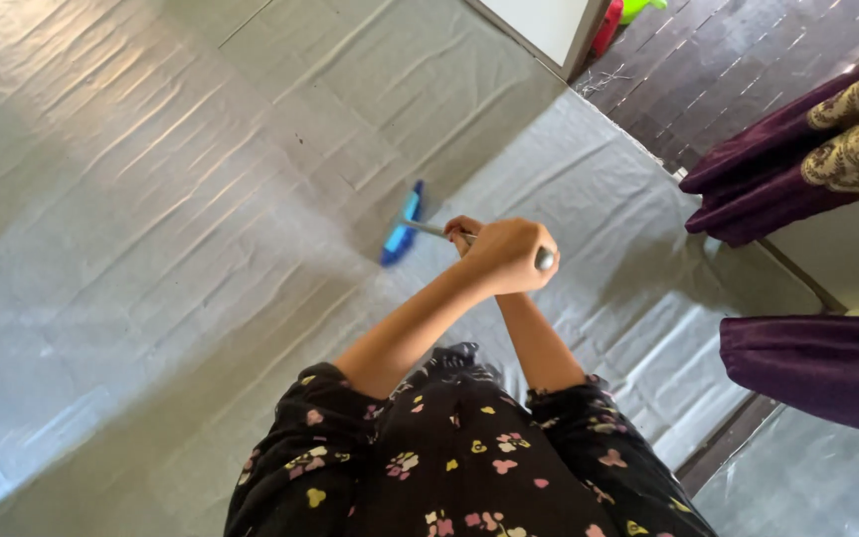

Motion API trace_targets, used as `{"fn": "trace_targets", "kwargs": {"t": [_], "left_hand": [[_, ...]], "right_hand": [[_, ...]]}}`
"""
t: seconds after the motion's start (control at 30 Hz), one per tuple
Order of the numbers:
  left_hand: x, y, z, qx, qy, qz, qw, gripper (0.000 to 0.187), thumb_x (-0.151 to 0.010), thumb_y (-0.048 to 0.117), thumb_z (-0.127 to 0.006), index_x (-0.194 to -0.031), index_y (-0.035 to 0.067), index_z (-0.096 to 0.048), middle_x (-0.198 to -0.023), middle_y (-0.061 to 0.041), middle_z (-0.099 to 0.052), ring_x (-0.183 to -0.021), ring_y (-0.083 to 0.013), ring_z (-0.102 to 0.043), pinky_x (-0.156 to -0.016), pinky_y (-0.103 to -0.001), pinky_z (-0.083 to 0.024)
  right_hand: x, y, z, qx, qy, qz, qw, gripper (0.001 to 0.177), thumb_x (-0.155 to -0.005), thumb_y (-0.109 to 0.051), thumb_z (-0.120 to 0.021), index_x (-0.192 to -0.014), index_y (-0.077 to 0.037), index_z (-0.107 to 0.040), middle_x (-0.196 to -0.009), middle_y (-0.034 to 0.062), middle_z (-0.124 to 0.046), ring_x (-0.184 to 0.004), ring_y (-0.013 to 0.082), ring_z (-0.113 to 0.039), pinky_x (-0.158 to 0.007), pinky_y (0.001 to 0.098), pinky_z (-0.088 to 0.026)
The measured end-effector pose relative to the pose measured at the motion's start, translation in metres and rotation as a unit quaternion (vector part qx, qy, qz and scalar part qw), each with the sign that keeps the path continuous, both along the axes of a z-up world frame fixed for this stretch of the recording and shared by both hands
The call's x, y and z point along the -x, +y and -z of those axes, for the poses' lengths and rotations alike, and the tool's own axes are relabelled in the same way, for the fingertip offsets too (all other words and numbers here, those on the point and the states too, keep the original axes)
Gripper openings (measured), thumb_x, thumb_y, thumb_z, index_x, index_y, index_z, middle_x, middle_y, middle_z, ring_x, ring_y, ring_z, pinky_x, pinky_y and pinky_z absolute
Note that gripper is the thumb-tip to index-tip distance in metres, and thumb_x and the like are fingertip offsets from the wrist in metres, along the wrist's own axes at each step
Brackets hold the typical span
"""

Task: The person pushes a mop across the floor surface to clean it, moving through several areas of the room.

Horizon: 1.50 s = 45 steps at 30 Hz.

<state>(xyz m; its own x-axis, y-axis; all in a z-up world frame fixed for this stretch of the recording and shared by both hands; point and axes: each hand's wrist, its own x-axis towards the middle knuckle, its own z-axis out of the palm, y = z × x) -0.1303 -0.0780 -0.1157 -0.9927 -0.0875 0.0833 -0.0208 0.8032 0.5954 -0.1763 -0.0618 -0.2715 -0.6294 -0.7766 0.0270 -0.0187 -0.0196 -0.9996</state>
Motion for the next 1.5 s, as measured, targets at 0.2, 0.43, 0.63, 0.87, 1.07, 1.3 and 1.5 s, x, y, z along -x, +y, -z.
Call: {"fn": "trace_targets", "kwargs": {"t": [0.2,0.43,0.63,0.87,1.07,1.3,1.5], "left_hand": [[0.006,0.0,0.013,0.005,-0.018,0.053,0.998,0.011,-0.074,0.023,-0.067,-0.071,0.014,-0.073,-0.068,-0.013,-0.069,-0.063,-0.0345,-0.067,-0.061,-0.046,-0.052],[0.02,-0.015,-0.106,-0.06,0.146,0.041,0.987,0.033,-0.087,0.03,-0.067,-0.062,0.009,-0.062,-0.057,-0.01,-0.061,-0.055,-0.0309,-0.06,-0.055,-0.044,-0.042],[0.044,-0.023,-0.153,-0.265,0.113,0.05,0.956,0.032,-0.094,0.03,-0.063,-0.072,0.008,-0.067,-0.057,-0.002,-0.058,-0.052,-0.0132,-0.053,-0.051,-0.029,-0.04],[0.126,-0.016,-0.06,-0.395,0.059,0.049,0.916,0.036,-0.098,0.025,-0.062,-0.07,0.003,-0.063,-0.064,0.001,-0.06,-0.063,-0.0046,-0.051,-0.059,-0.025,-0.041],[0.178,0.011,-0.016,-0.435,0.037,-0.023,0.899,0.025,-0.091,0.023,-0.067,-0.076,0.003,-0.069,-0.071,0.001,-0.07,-0.067,-0.0032,-0.062,-0.063,-0.024,-0.049],[0.165,0.014,-0.065,-0.191,0.078,-0.085,0.975,0.017,-0.084,0.021,-0.067,-0.075,0.006,-0.07,-0.07,-0.014,-0.069,-0.063,-0.0281,-0.066,-0.061,-0.037,-0.05],[0.211,0.034,-0.007,0.002,0.036,-0.061,0.997,0.013,-0.069,0.022,-0.066,-0.066,0.011,-0.073,-0.066,-0.019,-0.067,-0.06,-0.0432,-0.062,-0.063,-0.051,-0.048]], "right_hand": [[0.01,-0.034,0.035,-0.069,0.099,0.074,0.99,0.013,-0.095,-0.021,-0.064,-0.094,-0.007,-0.066,-0.073,0.0031,-0.064,-0.065,0.0103,-0.053,-0.059,0.0292,-0.044],[0.058,-0.009,-0.023,0.098,0.088,0.108,0.985,0.011,-0.09,-0.019,-0.065,-0.091,-0.008,-0.066,-0.076,0.0065,-0.066,-0.07,0.02,-0.057,-0.062,0.0353,-0.046],[0.112,0.042,-0.076,0.073,0.146,0.089,0.983,0.01,-0.085,-0.017,-0.065,-0.088,-0.008,-0.066,-0.079,0.0095,-0.068,-0.075,0.0283,-0.061,-0.064,0.0406,-0.048],[0.214,0.124,-0.047,-0.37,0.346,-0.02,0.862,0.008,-0.083,-0.017,-0.067,-0.084,-0.01,-0.069,-0.082,0.0143,-0.07,-0.081,0.0387,-0.064,-0.067,0.0477,-0.048],[0.268,0.134,0.075,-0.092,0.336,0.051,0.936,0.02,-0.069,-0.009,-0.066,-0.089,-0.007,-0.067,-0.086,0.0168,-0.069,-0.083,0.0385,-0.066,-0.068,0.0434,-0.051],[0.204,0.062,0.015,0.15,-0.083,-0.02,0.985,0.022,-0.084,-0.025,-0.066,-0.1,-0.011,-0.064,-0.091,0.0037,-0.065,-0.086,0.0171,-0.061,-0.075,0.0308,-0.052],[0.214,0.027,-0.023,-0.002,-0.067,-0.065,0.996,0.028,-0.093,-0.032,-0.057,-0.102,-0.008,-0.067,-0.082,-0.0005,-0.068,-0.075,0.0113,-0.061,-0.071,0.0281,-0.051]]}}
